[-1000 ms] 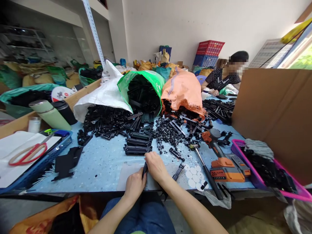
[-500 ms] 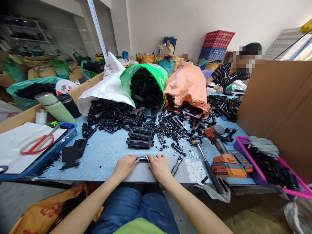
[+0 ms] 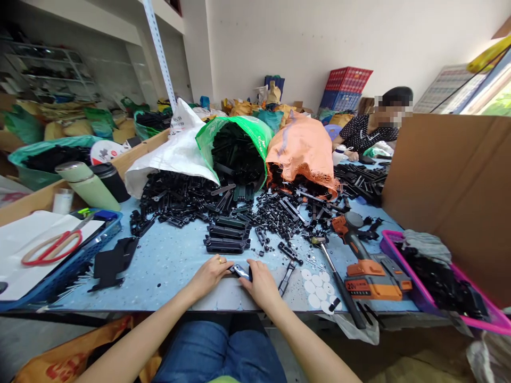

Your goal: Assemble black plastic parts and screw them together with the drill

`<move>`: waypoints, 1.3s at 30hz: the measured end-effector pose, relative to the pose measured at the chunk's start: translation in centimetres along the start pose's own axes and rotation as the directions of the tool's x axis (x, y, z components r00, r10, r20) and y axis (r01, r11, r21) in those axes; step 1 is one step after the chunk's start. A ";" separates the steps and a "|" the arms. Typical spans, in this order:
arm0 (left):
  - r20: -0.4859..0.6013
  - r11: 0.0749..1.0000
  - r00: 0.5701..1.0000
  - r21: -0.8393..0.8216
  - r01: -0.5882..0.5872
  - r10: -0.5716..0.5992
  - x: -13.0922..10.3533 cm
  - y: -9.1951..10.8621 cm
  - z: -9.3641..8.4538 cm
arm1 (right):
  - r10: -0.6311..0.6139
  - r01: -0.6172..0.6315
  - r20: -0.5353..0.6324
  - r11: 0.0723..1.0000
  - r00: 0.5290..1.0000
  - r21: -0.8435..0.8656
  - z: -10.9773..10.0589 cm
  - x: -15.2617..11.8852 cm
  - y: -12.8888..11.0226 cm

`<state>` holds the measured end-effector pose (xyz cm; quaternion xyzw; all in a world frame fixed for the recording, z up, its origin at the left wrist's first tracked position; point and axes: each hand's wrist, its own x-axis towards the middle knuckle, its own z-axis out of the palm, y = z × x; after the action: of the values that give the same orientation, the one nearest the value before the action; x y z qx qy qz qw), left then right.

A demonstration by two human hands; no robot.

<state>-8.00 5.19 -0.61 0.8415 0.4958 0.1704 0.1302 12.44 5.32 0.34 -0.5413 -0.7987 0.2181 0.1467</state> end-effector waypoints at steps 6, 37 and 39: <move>0.022 0.998 0.998 -0.004 0.057 -0.057 0.1 0.6 -0.2 | 0.048 -0.051 0.026 0.995 0.998 0.092 -0.1 0.1 0.0; 0.059 0.864 0.872 0.186 0.468 -0.485 -2.2 -0.3 -4.3 | 0.135 -0.135 0.008 0.991 0.991 0.002 -1.5 -0.5 -1.6; 0.060 0.833 0.832 -0.009 0.553 -0.551 -3.3 -2.3 -6.8 | 0.143 -0.142 0.014 0.990 0.990 -0.012 -1.5 -0.5 -1.7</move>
<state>-14.14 3.75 4.15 0.6653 0.7115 0.1091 0.1983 11.95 4.60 2.53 -0.5961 -0.7603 0.2275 0.1218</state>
